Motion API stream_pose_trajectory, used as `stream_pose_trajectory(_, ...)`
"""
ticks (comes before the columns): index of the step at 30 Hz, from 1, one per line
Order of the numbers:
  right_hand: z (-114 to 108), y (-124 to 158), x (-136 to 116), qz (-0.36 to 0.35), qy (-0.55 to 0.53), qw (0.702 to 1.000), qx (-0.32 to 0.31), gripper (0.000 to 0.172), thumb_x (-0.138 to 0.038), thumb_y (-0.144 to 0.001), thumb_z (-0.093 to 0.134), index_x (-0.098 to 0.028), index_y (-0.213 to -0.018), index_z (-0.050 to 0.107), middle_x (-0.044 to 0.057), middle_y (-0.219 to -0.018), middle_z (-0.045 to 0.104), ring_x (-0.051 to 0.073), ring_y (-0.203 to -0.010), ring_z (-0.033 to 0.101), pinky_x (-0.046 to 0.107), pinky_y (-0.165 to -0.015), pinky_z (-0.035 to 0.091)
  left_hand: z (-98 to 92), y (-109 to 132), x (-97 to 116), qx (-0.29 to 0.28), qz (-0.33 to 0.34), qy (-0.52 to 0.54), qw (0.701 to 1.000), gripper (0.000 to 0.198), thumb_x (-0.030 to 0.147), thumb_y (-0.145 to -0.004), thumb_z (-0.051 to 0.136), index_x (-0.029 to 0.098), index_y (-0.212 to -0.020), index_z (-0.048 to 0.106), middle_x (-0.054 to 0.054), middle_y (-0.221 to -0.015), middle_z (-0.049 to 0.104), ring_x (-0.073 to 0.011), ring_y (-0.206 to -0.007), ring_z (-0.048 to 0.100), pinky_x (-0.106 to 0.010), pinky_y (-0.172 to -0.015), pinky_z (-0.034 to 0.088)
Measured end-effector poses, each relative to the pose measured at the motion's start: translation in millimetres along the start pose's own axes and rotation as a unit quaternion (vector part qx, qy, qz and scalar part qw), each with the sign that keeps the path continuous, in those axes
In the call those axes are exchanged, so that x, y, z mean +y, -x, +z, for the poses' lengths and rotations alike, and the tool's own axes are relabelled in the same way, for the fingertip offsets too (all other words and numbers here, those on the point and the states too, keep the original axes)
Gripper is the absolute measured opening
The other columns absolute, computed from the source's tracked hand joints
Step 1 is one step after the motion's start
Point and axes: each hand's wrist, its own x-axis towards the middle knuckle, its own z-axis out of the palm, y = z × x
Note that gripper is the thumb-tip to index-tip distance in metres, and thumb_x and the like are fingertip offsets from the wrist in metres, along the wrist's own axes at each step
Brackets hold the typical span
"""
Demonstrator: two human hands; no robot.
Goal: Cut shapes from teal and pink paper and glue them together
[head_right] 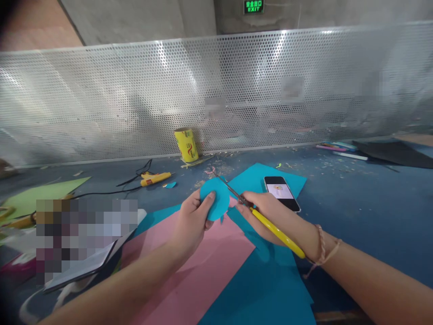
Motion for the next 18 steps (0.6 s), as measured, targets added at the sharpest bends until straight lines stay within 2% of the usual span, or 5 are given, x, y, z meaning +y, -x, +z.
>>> stream_pose_trajectory(6, -6, -2, 9, -0.014, -0.023, 1.000, -0.006, 0.023, -0.040, -0.082, 0.049, -0.020, -0.078, 0.059, 0.001, -0.060, 0.057, 0.013, -0.053, 0.052, 0.023, -0.046, 0.036, -0.6, -2, 0, -0.010, -0.015, 0.010, 1.000, 0.032, 0.047, -0.077, 0.052, 0.017, -0.067, 0.048, 0.006, -0.041, 0.040, -0.0058, -0.035, 0.037, -0.019, -0.037, 0.026)
stream_pose_trajectory(18, 3, 9, 6, -0.016, -0.096, 0.995, -0.013, 0.015, -0.034, -0.080, 0.050, -0.023, -0.089, 0.056, 0.002, -0.072, 0.061, 0.016, -0.063, 0.058, 0.026, -0.052, 0.047, -1.0, -2, -3, -0.025, -0.024, 0.017, 0.999, 0.032, 0.047, -0.077, 0.053, 0.016, -0.068, 0.051, 0.006, -0.042, 0.041, -0.0049, -0.035, 0.035, -0.018, -0.037, 0.026)
